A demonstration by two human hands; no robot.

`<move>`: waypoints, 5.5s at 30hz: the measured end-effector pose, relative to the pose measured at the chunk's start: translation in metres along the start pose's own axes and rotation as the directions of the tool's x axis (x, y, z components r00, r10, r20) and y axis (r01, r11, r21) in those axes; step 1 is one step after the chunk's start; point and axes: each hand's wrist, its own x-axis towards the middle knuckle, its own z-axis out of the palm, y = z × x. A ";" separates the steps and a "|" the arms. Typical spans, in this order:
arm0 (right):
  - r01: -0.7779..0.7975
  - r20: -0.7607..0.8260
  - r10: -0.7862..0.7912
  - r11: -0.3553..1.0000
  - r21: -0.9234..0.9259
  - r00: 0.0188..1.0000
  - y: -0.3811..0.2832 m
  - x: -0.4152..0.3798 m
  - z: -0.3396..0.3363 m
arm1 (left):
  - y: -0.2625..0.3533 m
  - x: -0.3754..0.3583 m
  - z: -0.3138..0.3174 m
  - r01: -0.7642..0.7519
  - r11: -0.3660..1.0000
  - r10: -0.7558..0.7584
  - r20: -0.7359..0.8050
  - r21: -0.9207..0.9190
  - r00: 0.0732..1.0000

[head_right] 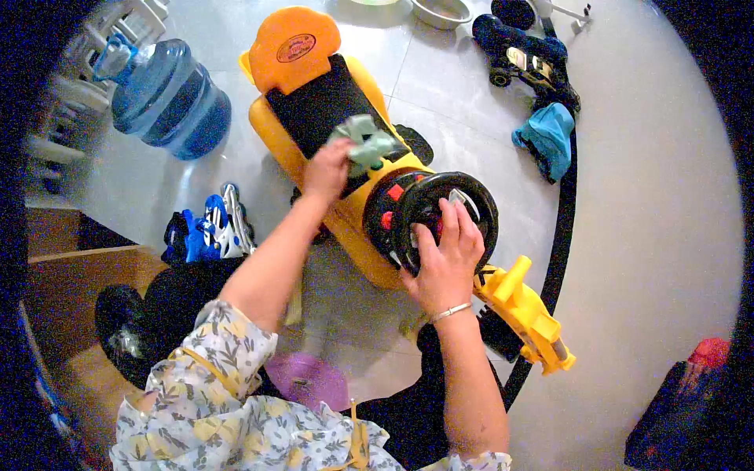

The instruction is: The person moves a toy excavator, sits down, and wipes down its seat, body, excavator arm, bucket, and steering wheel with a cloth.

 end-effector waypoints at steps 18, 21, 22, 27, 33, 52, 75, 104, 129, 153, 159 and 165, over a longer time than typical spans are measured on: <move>-0.069 0.022 0.069 0.998 -0.014 0.997 -0.003 -0.004 -0.004 | 0.085 -0.037 -0.011 -0.014 0.869 0.108 0.161 -0.494 0.981; -0.046 -0.032 0.046 0.999 -0.020 0.998 0.000 -0.008 0.002 | 0.097 -0.066 -0.022 -0.120 0.892 0.166 0.070 -0.435 0.984; -0.035 -0.068 0.034 0.999 -0.013 0.997 -0.001 -0.011 0.005 | 0.102 -0.074 -0.028 -0.083 0.907 0.137 0.103 -0.412 0.985; -0.064 -0.065 0.064 0.998 -0.008 0.996 -0.010 -0.033 0.007 | 0.108 -0.106 -0.042 0.057 0.929 0.022 0.210 -0.366 0.977; -0.023 -0.147 0.027 0.999 0.027 0.989 -0.001 -0.050 0.027 | 0.120 -0.162 -0.064 0.236 0.885 -0.067 0.391 -0.402 0.918; -0.277 0.387 0.573 -0.274 0.921 0.722 -0.086 -0.139 0.082 | 0.172 -0.127 -0.159 0.750 0.616 -0.131 0.907 -0.242 0.401; -0.482 -0.014 0.923 0.213 0.850 0.384 -0.016 -0.149 0.065 | 0.186 -0.063 -0.101 0.172 0.977 -0.064 0.596 -0.126 0.801; -0.586 -0.664 0.603 0.755 0.294 0.443 0.109 -0.165 -0.069 | 0.200 -0.070 -0.091 -0.518 0.839 0.429 0.382 0.167 0.819; -0.597 -0.570 0.459 0.799 -0.071 0.682 0.092 -0.137 -0.065 | 0.198 -0.067 -0.096 -0.465 0.864 0.317 0.508 0.194 0.801; -0.096 -0.466 0.049 0.992 -0.078 0.884 0.001 -0.078 -0.030 | 0.195 -0.060 -0.106 -0.475 0.872 0.334 0.568 0.117 0.752; -0.011 -0.322 0.147 0.921 0.390 0.935 -0.019 -0.075 -0.005 | 0.193 -0.058 -0.106 -0.492 0.857 0.325 0.581 0.152 0.746; -0.295 -0.044 0.331 0.888 0.353 0.943 -0.015 -0.078 -0.015 | 0.197 -0.058 -0.114 -0.418 0.907 0.330 0.545 0.042 0.771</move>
